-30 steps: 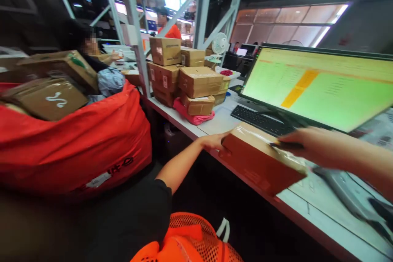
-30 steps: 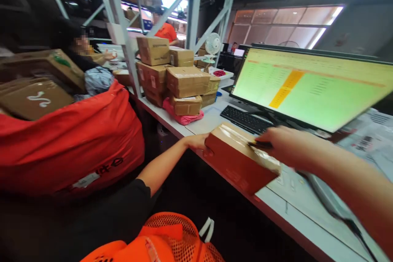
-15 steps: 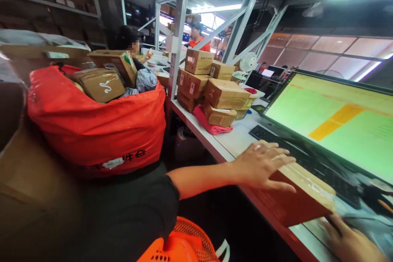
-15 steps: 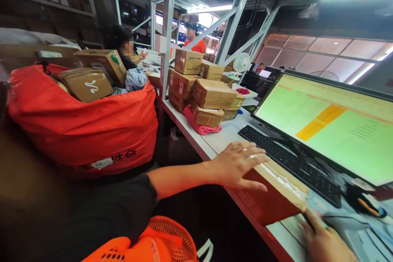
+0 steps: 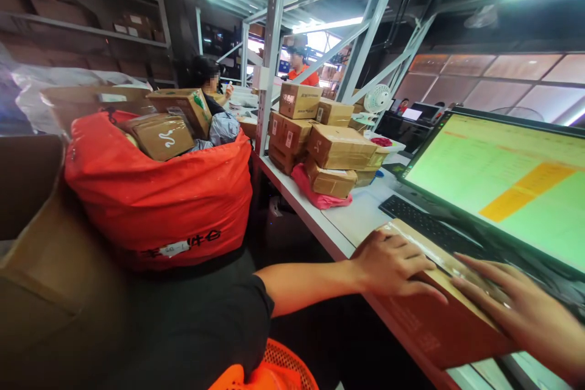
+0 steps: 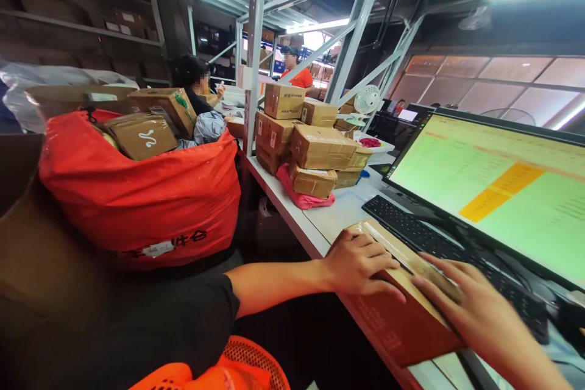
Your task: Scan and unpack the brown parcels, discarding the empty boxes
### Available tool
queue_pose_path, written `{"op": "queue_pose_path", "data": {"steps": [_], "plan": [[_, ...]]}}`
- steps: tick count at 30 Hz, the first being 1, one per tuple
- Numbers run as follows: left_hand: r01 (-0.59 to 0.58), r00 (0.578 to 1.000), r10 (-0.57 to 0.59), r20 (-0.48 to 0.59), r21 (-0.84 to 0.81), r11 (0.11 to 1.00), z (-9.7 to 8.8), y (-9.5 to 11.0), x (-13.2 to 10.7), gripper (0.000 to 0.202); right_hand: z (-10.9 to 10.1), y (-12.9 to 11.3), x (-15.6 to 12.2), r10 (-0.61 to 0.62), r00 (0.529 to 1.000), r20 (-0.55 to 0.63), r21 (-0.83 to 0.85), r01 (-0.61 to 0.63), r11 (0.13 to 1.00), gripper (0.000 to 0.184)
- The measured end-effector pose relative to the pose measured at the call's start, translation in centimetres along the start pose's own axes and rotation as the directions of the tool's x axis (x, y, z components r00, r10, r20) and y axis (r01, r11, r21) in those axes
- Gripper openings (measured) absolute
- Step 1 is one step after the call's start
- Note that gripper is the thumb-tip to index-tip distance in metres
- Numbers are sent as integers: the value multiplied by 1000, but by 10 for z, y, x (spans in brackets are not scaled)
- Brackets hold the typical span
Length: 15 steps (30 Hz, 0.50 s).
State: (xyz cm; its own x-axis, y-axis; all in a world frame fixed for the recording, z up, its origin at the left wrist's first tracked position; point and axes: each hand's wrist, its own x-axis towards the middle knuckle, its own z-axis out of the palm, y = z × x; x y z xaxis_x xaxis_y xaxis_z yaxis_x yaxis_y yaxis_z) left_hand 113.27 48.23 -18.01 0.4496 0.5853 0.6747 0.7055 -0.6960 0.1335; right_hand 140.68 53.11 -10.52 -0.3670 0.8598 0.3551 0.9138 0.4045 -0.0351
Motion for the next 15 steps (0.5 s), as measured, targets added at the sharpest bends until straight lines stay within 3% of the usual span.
{"op": "queue_pose_path", "data": {"steps": [2, 4, 8, 11, 15], "plan": [[6, 1000, -6, -3, 11, 1000, -1, 1, 0, 68, -6, -36, 15, 39, 992, 116, 73, -48, 996, 65], [8, 1000, -8, -15, 22, 1000, 0, 1, 0, 68, -8, -54, 21, 65, 986, 154, 32, -71, 997, 69], [-6, 997, 7, -80, 13, 1000, 4, 0, -2, 68, -10, -65, 16, 69, 968, 243, -243, -8, 970, 77], [-12, 992, 15, -122, 24, 1000, 7, -1, -2, 65, -17, -76, 12, 80, 938, 337, -423, 74, 903, 71], [-13, 987, 23, -162, 63, 998, 11, 0, 0, 63, -31, -93, 12, 77, 926, 369, -546, 149, 825, 63]]}}
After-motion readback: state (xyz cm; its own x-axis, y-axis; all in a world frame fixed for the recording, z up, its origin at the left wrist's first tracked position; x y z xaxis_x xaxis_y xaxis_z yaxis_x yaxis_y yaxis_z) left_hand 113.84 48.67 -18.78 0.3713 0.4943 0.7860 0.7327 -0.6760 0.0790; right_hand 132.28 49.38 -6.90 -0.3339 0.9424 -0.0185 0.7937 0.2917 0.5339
